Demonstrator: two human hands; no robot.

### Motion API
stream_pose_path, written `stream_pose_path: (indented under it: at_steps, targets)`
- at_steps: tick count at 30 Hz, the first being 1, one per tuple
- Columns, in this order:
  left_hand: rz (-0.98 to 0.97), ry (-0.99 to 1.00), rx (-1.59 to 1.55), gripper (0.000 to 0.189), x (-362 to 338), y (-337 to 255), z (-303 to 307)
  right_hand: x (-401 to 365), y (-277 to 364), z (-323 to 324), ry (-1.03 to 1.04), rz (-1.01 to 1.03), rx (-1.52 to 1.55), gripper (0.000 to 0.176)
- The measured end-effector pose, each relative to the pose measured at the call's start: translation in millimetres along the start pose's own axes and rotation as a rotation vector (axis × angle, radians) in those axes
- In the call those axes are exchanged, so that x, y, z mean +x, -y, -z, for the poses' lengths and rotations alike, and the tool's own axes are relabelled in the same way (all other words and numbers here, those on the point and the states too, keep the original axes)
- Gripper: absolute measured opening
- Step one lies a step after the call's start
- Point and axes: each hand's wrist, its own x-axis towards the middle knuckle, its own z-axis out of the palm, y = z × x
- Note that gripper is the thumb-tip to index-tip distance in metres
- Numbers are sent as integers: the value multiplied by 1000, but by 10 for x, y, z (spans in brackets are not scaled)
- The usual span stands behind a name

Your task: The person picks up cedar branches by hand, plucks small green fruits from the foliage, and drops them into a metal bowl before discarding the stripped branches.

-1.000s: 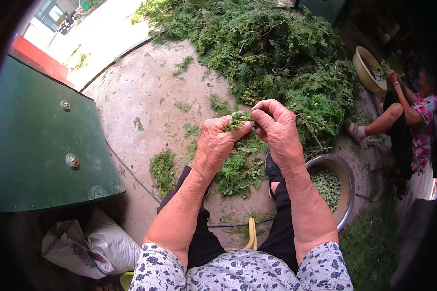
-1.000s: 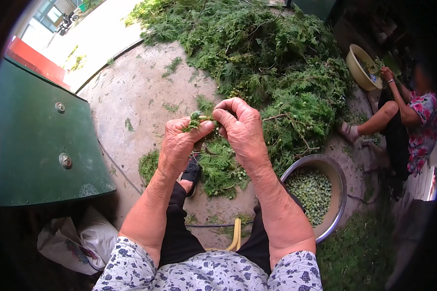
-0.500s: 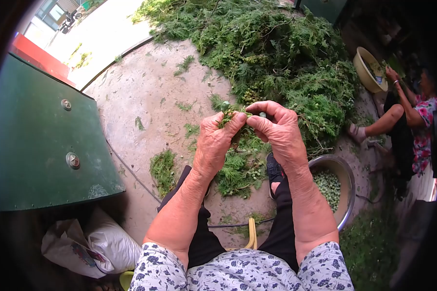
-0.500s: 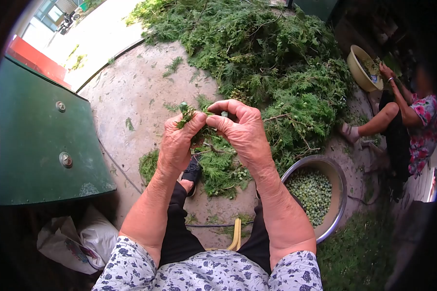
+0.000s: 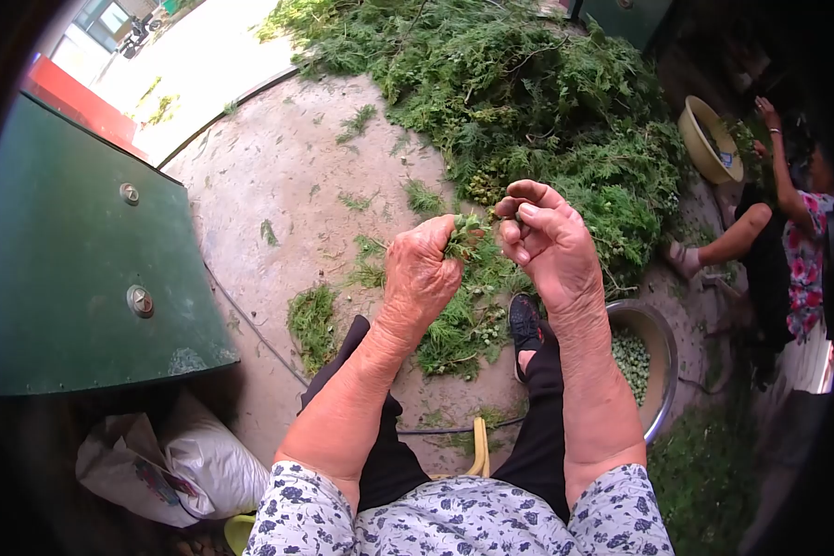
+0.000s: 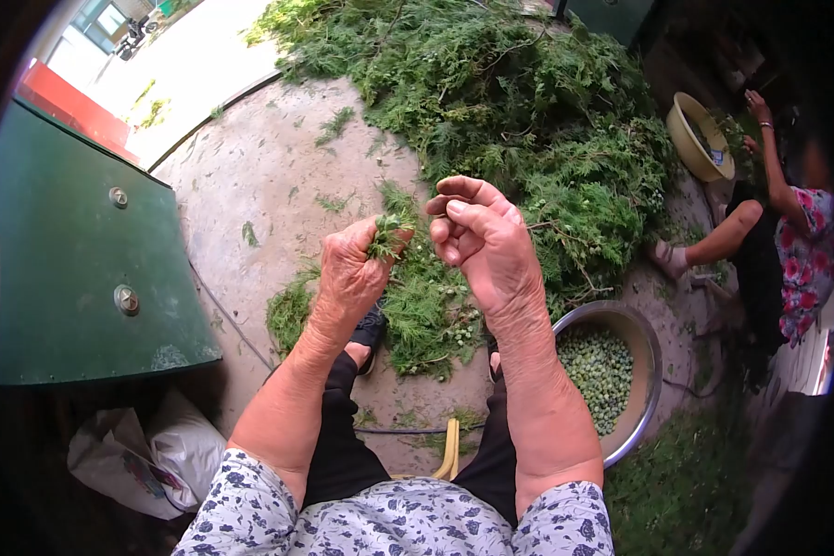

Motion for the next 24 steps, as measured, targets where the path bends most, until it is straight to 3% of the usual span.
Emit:
stream_pose_path:
  at_steps: [2,6,11,14,18,21,24]
  targets:
    - [-117,-17,249,15,-17,-9,-7,-16,-24,16,44,0,-95,15]
    - [-147,-30,366,21,-34,10,-38,-102,-47,-73,48,14,-297,18]
    - [-111,4,485,14,-47,2,-51,-135,-87,-154,-12,91,-606,11]
    - [-106,70,525,14,-53,-28,-63,-119,-144,-118,-88,168,-582,9]
    - [-142,4,441,13,-73,-19,-44,-46,-158,-50,-202,303,-621,8]
    - [-62,56,504,23,-75,-28,-14,-23,-59,-31,-107,205,-378,14]
    - [-132,34,527,13,-78,-7,-38,-97,-42,-108,-10,24,-373,16]
